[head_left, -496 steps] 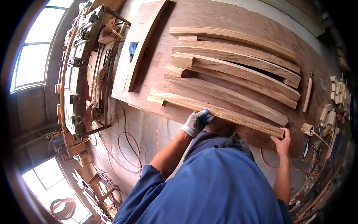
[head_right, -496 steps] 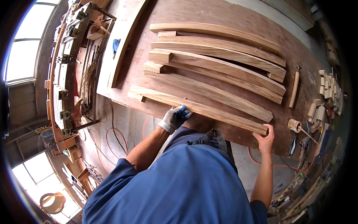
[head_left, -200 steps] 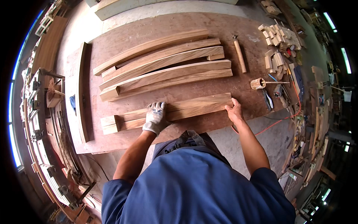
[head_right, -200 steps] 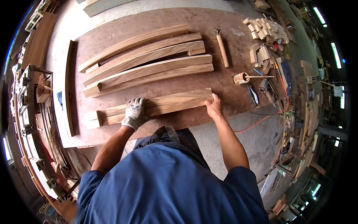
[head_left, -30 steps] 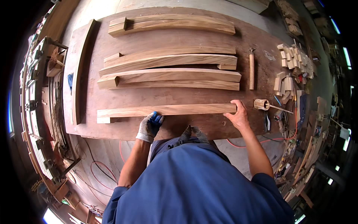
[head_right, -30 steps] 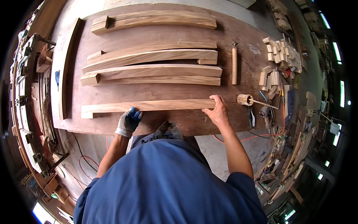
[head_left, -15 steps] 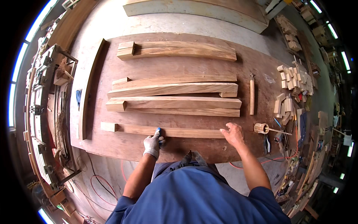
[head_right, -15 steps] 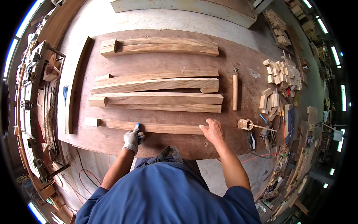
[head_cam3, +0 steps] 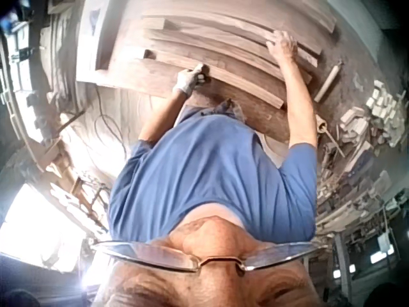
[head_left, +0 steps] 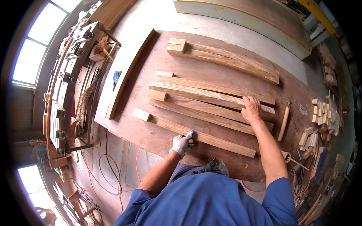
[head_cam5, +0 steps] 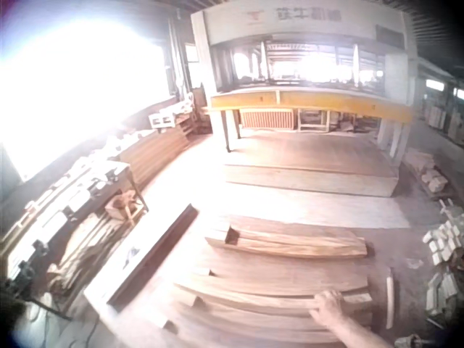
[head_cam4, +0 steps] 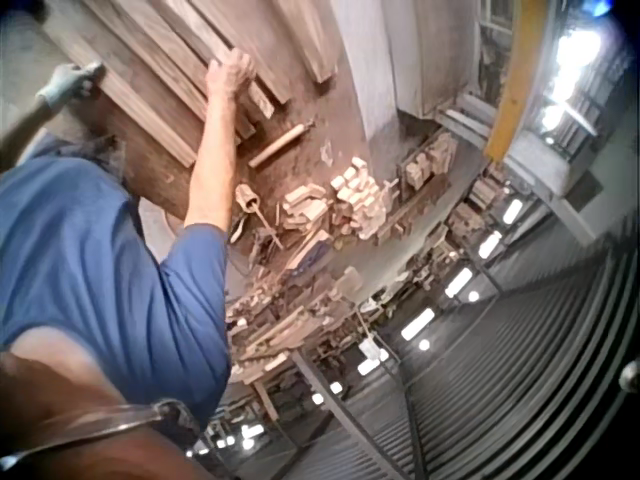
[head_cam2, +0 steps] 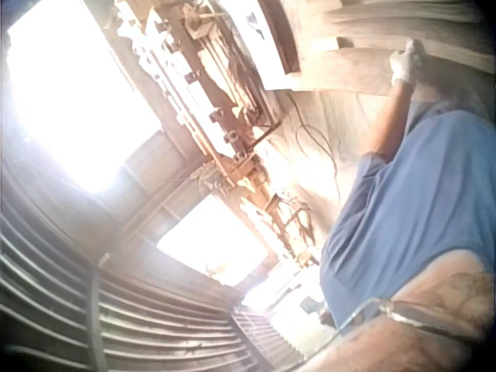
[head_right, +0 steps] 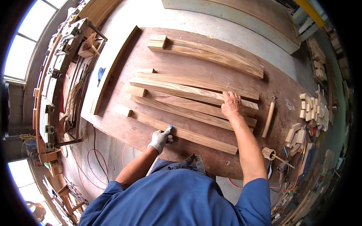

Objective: The person uses a hammer to tap wooden planks into a jig, then removes the planks and carries them to a workbench. They arrange the planks on the bench, pick them up again, and return them to the jig.

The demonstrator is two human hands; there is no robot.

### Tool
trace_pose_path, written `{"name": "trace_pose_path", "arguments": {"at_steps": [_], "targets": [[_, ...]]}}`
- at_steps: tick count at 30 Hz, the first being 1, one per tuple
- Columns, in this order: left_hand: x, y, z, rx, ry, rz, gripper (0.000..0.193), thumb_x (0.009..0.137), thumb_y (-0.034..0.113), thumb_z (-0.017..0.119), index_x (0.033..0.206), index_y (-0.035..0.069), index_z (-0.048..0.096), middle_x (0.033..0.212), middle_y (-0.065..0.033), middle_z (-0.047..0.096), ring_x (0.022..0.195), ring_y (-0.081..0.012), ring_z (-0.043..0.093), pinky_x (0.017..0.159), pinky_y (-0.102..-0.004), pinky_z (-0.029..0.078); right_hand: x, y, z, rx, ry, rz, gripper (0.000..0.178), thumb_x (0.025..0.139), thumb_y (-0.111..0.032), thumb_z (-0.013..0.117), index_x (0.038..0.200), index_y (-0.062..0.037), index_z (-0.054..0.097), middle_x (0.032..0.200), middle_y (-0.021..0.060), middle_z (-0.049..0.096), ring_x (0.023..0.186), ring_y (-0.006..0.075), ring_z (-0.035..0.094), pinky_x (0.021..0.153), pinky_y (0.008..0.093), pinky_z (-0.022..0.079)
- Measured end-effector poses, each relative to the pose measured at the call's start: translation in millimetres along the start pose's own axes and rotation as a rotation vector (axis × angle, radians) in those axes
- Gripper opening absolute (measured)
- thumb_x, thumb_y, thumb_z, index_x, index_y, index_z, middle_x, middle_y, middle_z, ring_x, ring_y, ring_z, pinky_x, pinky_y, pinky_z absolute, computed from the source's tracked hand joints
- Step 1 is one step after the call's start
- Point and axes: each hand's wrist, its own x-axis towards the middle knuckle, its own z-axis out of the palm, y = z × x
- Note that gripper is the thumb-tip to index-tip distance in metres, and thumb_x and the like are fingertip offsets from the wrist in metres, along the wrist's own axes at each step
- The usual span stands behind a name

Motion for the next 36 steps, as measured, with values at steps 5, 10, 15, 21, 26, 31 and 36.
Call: {"name": "trace_pose_path", "arguments": {"at_steps": [5,10,15,21,26,31,36], "targets": [[4,-3,-2,-0.060,-0.012,0.011,0.038,0.098,0.036,0.081,0.092,0.003,0.064,0.072,-0.0054,0.066,0.056,-0.0171,0.062,0.051,-0.0325,0.051,-16,-30,1,0.084,-0.088,-0.100,0.057,0.079,-0.050,0.086,0.106,-0.0025,0.068,0.109,0.0177,0.064,0.107,0.0365,0.061,0.093,0.0485,0.052],[-1,0,-2,-0.049,-0.012,-0.014,0.039,0.097,0.037,0.082,0.094,0.003,0.064,0.073,-0.0060,0.066,0.056,-0.0172,0.061,0.050,-0.0335,0.049,-46,-63,4,-0.061,-0.014,-0.140,0.055,0.078,-0.038,0.088,0.113,-0.0031,0.064,0.117,0.0156,0.060,0.113,0.0351,0.058,0.095,0.0470,0.052],[-6,6,-3,0.019,-0.023,0.008,0.041,0.098,0.041,0.080,0.091,0.002,0.067,0.074,-0.0069,0.067,0.057,-0.0169,0.062,0.049,-0.0323,0.049,-49,-65,16,0.003,0.008,-0.199,0.048,0.081,-0.019,0.086,0.120,-0.0058,0.061,0.119,0.0134,0.058,0.115,0.0354,0.057,0.096,0.0473,0.052],[-17,19,1,0.281,-0.270,0.019,0.048,0.098,0.047,0.077,0.083,0.002,0.072,0.062,-0.0095,0.065,0.049,-0.0196,0.062,0.050,-0.0325,0.052,-42,-76,18,0.081,-0.026,-0.147,0.047,0.078,-0.013,0.086,0.119,-0.0074,0.063,0.118,0.0130,0.060,0.117,0.0348,0.058,0.099,0.0475,0.051],[-10,88,25,1.146,0.227,1.078,0.046,0.092,0.036,0.080,0.126,0.007,0.070,0.123,-0.0164,0.071,0.116,-0.0348,0.066,0.100,-0.0497,0.049,-51,-68,44,0.062,0.057,-0.050,0.041,0.081,-0.019,0.084,0.115,-0.0073,0.064,0.119,0.0133,0.061,0.120,0.0349,0.057,0.102,0.0485,0.051],[23,132,32,1.602,0.258,1.348,0.064,0.089,0.018,0.073,0.150,0.008,0.055,0.148,-0.0182,0.059,0.145,-0.0370,0.048,0.126,-0.0527,0.030,-85,-89,20,0.209,0.056,-0.055,0.044,0.082,-0.019,0.084,0.119,-0.0067,0.065,0.125,0.0137,0.063,0.122,0.0363,0.058,0.104,0.0473,0.051],[31,152,44,1.769,0.163,1.358,0.038,0.090,0.007,0.064,0.128,0.010,0.064,0.118,-0.0140,0.070,0.116,-0.0328,0.066,0.103,-0.0471,0.049,-151,-60,15,0.467,0.171,0.347,0.036,0.085,-0.020,0.084,0.113,-0.0024,0.071,0.112,0.0183,0.074,0.098,0.0364,0.074,0.086,0.0451,0.060]]}}
